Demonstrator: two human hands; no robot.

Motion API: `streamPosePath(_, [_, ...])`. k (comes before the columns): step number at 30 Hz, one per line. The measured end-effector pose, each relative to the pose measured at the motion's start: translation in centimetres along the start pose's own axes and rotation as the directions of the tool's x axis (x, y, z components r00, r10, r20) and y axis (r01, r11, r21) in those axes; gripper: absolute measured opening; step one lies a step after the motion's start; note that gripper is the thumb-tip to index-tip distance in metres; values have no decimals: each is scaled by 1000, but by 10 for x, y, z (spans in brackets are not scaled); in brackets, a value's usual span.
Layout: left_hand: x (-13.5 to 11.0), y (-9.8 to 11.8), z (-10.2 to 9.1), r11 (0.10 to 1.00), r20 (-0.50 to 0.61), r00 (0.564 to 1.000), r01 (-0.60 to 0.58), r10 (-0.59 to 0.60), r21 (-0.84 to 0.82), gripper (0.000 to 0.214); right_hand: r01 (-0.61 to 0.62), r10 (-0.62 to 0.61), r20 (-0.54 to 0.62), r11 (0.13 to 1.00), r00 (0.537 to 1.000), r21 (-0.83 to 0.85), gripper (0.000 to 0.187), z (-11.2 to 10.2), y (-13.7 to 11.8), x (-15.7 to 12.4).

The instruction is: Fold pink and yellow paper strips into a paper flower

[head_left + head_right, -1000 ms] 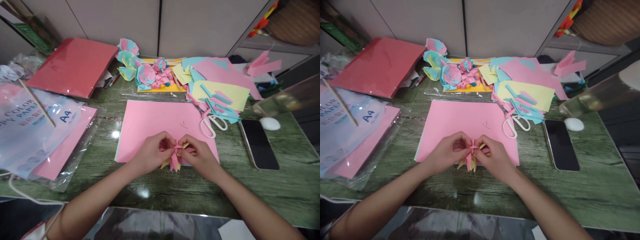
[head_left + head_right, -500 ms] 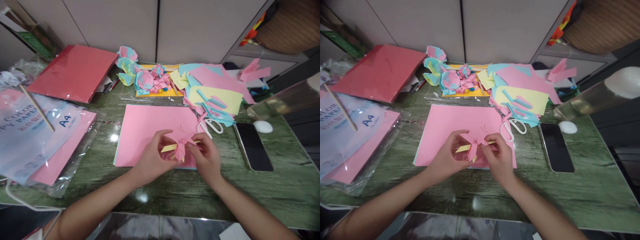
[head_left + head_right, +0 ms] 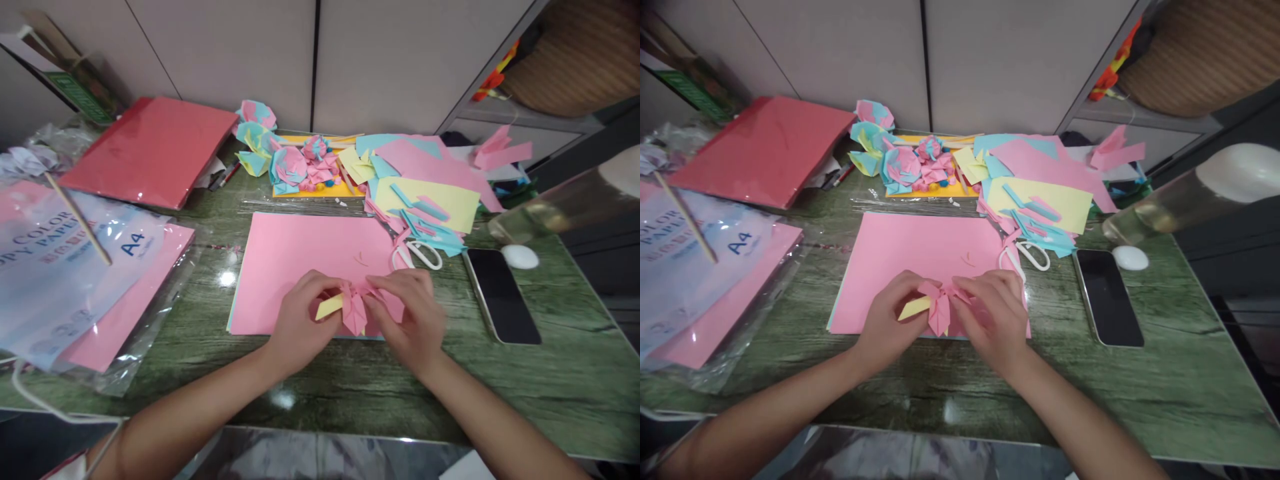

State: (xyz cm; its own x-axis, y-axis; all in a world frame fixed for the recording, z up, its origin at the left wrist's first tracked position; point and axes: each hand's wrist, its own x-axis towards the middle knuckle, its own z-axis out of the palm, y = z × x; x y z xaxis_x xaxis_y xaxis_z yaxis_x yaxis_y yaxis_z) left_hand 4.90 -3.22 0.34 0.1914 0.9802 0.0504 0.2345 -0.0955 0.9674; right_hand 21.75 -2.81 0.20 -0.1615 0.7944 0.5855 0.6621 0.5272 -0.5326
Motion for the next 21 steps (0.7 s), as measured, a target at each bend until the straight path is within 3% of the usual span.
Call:
streamPosePath(4, [0,-1,-2,999,31,999,-39,38,12,29,-5,5,-1,1000,1000,-26,21,-1,-1,-1])
streamPosePath(10, [1,-5,-1,994,46,998,-26,31,-109,25,-109,105,38,988,994,109,19,4,-3,-3])
streamPosePath(17, [6,-5,0,958,114,993,72,-42,-277,13,-132,125,56,979,991,157,17,8,-1,-5])
streamPosePath(21, [5,-6,0,952,112,992,86,-55,-294,16,-141,133,54,975,990,174,19,11,0,-7])
